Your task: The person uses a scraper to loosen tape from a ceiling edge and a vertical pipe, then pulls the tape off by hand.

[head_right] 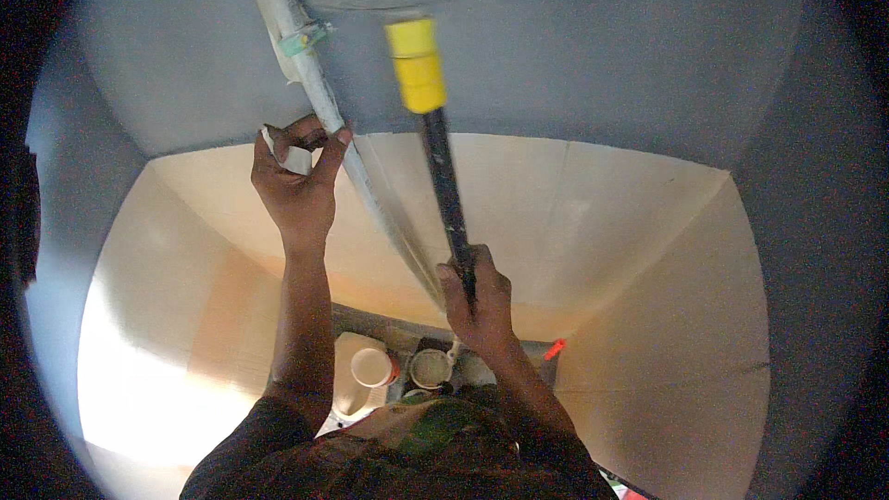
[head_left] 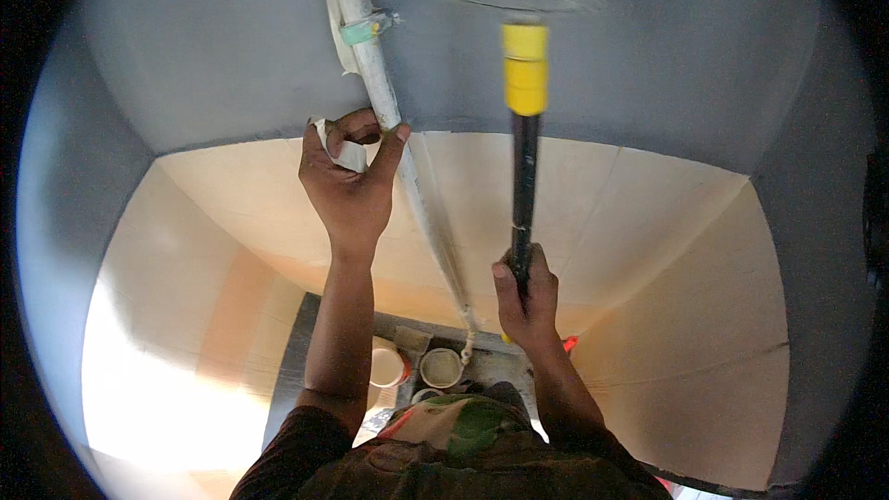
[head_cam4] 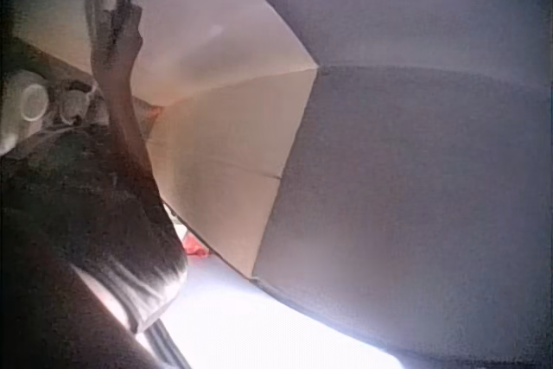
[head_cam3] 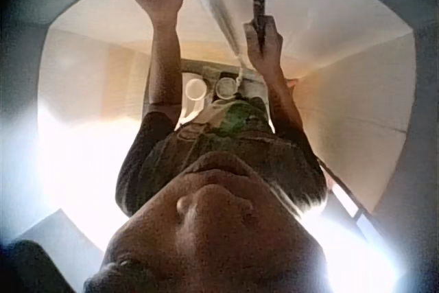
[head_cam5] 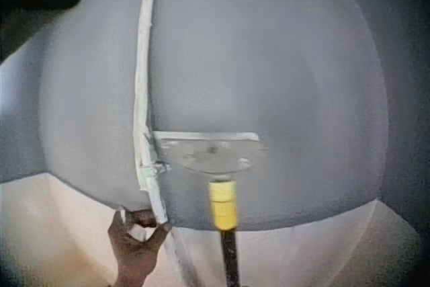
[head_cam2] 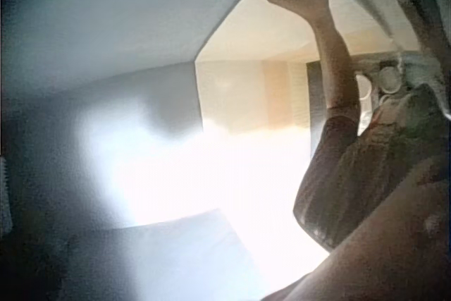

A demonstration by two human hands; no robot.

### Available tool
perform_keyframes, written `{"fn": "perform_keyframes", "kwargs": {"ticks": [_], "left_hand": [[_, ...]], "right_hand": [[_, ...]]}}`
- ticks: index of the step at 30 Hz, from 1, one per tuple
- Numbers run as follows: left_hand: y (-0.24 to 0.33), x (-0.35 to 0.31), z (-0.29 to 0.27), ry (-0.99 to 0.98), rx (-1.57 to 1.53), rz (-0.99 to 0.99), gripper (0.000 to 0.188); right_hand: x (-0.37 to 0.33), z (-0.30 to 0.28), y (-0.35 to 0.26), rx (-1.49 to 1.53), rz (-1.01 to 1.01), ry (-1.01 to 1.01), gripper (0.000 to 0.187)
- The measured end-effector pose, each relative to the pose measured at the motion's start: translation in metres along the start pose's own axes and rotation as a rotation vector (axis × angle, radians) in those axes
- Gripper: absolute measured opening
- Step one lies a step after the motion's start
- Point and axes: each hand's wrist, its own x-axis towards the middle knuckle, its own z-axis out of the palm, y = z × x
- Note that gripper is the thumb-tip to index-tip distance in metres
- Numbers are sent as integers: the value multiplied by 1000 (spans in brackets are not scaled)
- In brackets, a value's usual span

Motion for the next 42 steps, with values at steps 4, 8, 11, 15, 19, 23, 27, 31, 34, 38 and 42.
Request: {"fn": "perform_keyframes", "kwargs": {"ticks": [4, 8, 11, 15, 19, 23, 27, 31, 34, 38, 42], "left_hand": [[4, 1, 9, 63, -61, 40, 28], [15, 5, 12, 83, 30, -9, 30], [18, 4, 19, 88, -70, -13, 34], [11, 8, 17, 98, -46, -31, 42], [4, 10, 14, 113, -103, 41, 30], [6, 12, 6, 32, -107, -59, 54], [5, 16, 0, -11, -86, -74, 50], [13, 5, -6, -94, 5, -69, 28], [8, 2, -14, -170, 83, 13, 25], [-4, 18, -29, -218, -17, 54, 20], [-11, 31, -39, -349, 266, 135, 28]], "right_hand": [[22, 16, 13, 25, -42, -74, 23], [34, 32, 29, 30, -43, -124, 28], [40, 31, 29, 59, -23, -148, 30], [51, 48, 27, 83, -178, 21, 38], [53, 82, 18, 104, -207, 210, 40], [59, 88, 4, 194, -64, 242, 32], [64, 86, 3, 218, -39, 261, 28], [69, 88, 4, 237, -47, 260, 26], [71, 87, 3, 213, -47, 245, 24], [72, 87, 1, 190, -35, 222, 21], [70, 89, 9, 166, -30, 217, 20]]}}
